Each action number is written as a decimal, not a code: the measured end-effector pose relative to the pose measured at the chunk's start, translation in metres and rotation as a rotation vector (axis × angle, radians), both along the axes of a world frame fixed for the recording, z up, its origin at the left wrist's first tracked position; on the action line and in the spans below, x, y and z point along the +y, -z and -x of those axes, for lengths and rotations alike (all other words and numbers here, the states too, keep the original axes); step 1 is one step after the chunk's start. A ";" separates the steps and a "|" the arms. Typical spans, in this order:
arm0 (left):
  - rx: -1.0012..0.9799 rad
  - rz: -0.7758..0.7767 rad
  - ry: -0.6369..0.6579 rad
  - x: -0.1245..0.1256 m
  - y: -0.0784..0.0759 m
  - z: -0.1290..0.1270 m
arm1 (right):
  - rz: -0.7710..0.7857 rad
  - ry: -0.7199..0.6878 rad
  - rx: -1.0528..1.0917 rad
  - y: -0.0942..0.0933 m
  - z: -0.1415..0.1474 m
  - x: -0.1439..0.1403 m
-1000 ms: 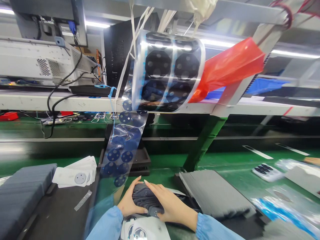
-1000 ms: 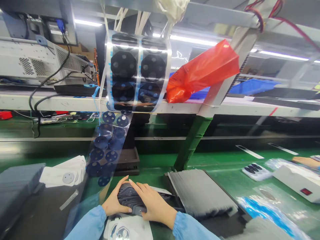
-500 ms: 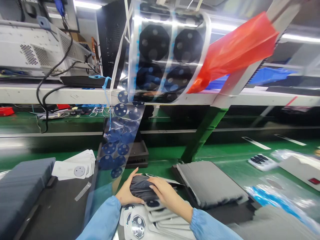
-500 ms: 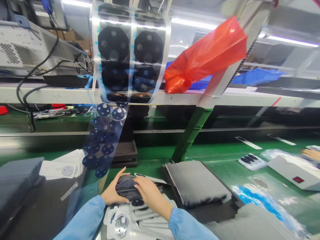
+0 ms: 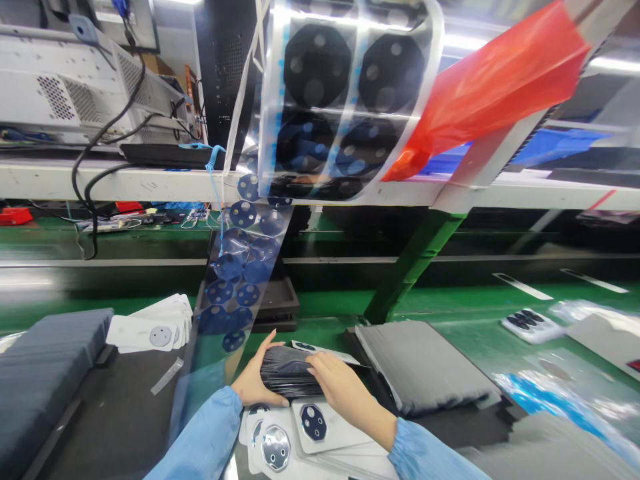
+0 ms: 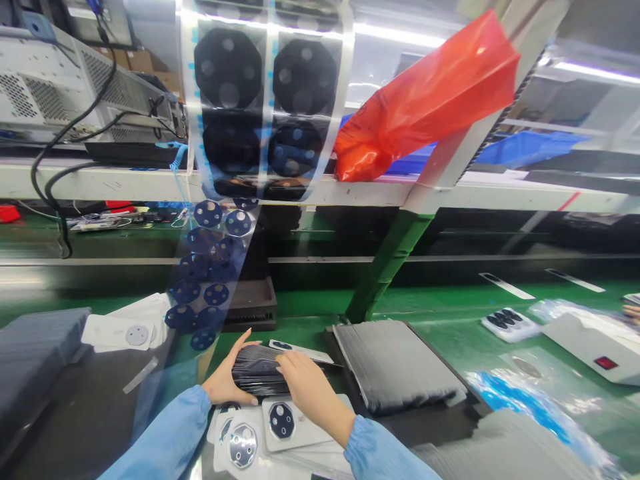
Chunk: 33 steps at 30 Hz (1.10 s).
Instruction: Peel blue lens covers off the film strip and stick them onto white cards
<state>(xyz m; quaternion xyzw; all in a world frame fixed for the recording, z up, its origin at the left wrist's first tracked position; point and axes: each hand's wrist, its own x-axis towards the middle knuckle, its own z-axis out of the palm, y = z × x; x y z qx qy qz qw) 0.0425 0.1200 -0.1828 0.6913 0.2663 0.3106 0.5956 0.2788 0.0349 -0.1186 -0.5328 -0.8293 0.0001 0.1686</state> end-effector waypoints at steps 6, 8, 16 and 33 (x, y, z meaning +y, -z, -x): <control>-0.008 0.010 0.001 0.000 -0.003 -0.002 | 0.039 0.036 -0.005 0.002 -0.014 -0.007; -0.005 0.016 -0.008 -0.001 -0.004 -0.003 | 0.056 0.021 0.012 0.006 -0.009 -0.010; 0.019 -0.018 -0.074 -0.003 -0.008 -0.007 | 0.170 -0.086 0.007 0.013 0.001 0.003; 0.034 -0.015 -0.078 -0.002 -0.015 -0.010 | 0.073 0.293 0.265 0.017 0.005 -0.010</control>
